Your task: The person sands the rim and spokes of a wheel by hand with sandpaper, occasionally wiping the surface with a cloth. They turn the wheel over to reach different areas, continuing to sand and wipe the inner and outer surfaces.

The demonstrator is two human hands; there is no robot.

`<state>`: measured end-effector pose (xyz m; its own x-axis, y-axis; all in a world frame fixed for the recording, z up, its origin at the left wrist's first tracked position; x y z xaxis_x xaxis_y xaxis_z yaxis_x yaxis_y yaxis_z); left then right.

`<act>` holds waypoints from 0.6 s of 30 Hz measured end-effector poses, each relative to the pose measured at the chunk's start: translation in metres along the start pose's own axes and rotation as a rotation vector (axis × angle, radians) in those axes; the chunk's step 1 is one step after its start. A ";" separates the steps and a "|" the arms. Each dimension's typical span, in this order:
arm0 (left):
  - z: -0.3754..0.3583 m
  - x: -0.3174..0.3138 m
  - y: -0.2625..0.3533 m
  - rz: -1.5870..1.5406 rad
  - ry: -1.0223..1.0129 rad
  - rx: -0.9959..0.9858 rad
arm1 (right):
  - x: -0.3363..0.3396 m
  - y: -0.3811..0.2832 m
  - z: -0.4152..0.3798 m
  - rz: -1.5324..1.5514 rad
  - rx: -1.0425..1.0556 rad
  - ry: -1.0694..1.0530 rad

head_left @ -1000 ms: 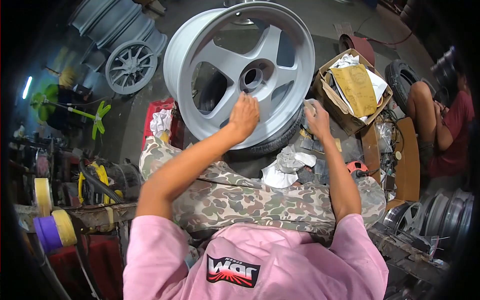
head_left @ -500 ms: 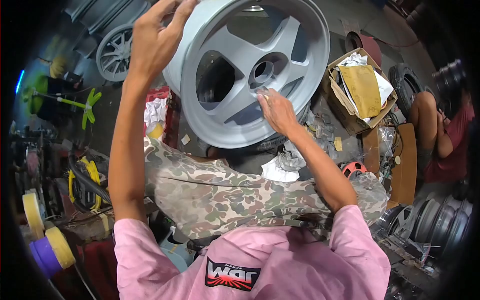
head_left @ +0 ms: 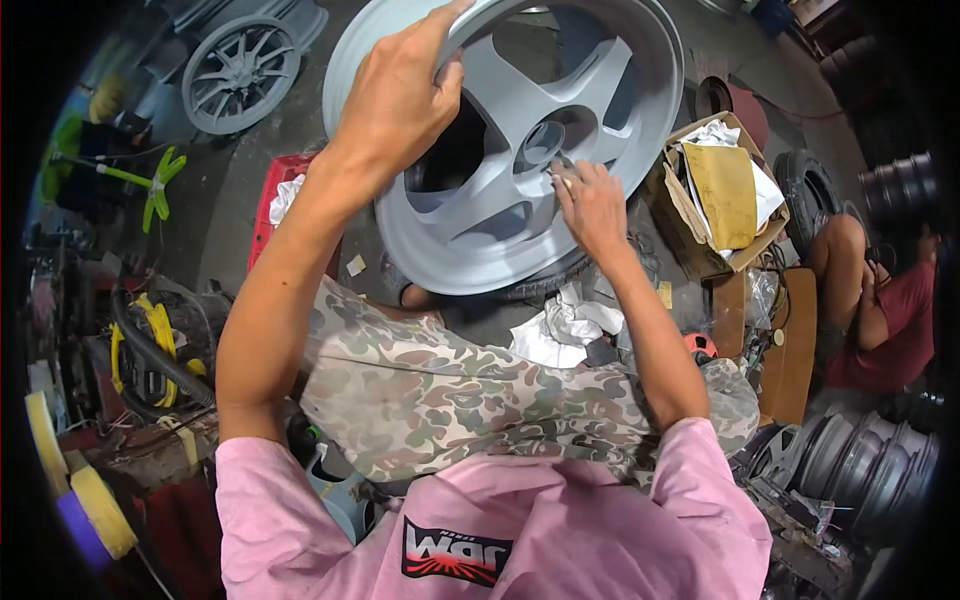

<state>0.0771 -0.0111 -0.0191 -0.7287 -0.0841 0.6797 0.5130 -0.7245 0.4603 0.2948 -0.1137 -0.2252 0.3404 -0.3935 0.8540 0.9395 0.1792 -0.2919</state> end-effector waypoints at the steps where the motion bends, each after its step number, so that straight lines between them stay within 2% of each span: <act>1: 0.001 0.000 -0.001 0.051 0.074 -0.067 | -0.002 -0.002 0.005 -0.024 -0.028 -0.033; 2: 0.002 0.001 0.001 0.050 0.078 -0.068 | -0.003 -0.008 0.009 -0.046 -0.058 -0.068; 3: 0.002 0.004 0.003 0.151 0.085 -0.119 | -0.005 -0.021 0.002 0.193 -0.105 -0.022; 4: 0.003 0.006 0.006 0.254 0.093 -0.168 | 0.002 -0.026 -0.003 0.193 -0.103 -0.021; 6: 0.003 0.007 0.008 0.215 0.060 -0.116 | 0.017 -0.028 -0.010 0.315 -0.089 -0.004; 7: 0.002 0.005 0.008 0.170 0.026 -0.068 | 0.020 -0.020 -0.011 0.090 -0.037 -0.003; 10: 0.006 0.000 0.007 0.104 0.076 -0.084 | 0.011 -0.016 0.001 -0.017 -0.099 -0.027; 11: 0.005 0.001 0.007 0.102 0.074 -0.091 | 0.009 -0.022 0.002 -0.020 -0.105 -0.022; 14: 0.003 0.004 0.006 0.077 0.066 -0.127 | 0.003 -0.038 0.004 0.405 -0.201 0.004; 16: 0.002 0.001 0.005 0.064 0.090 -0.158 | 0.008 -0.033 0.000 0.369 -0.242 -0.029; 18: 0.002 -0.002 -0.001 0.075 0.088 -0.196 | 0.004 -0.033 0.002 0.282 -0.160 0.028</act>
<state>0.0787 -0.0088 -0.0198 -0.7330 -0.1957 0.6514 0.4752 -0.8325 0.2846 0.2649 -0.1197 -0.2108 0.5872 -0.3735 0.7181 0.8012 0.1419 -0.5813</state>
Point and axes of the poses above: each hand's wrist, its own z-axis towards the middle knuckle, its own x-axis out of the back of the hand, y = z × x, the point moved 2 cm from there along z, towards the middle knuckle, and after that the axes turned 3 degrees about -z, right-handed, at the moved point
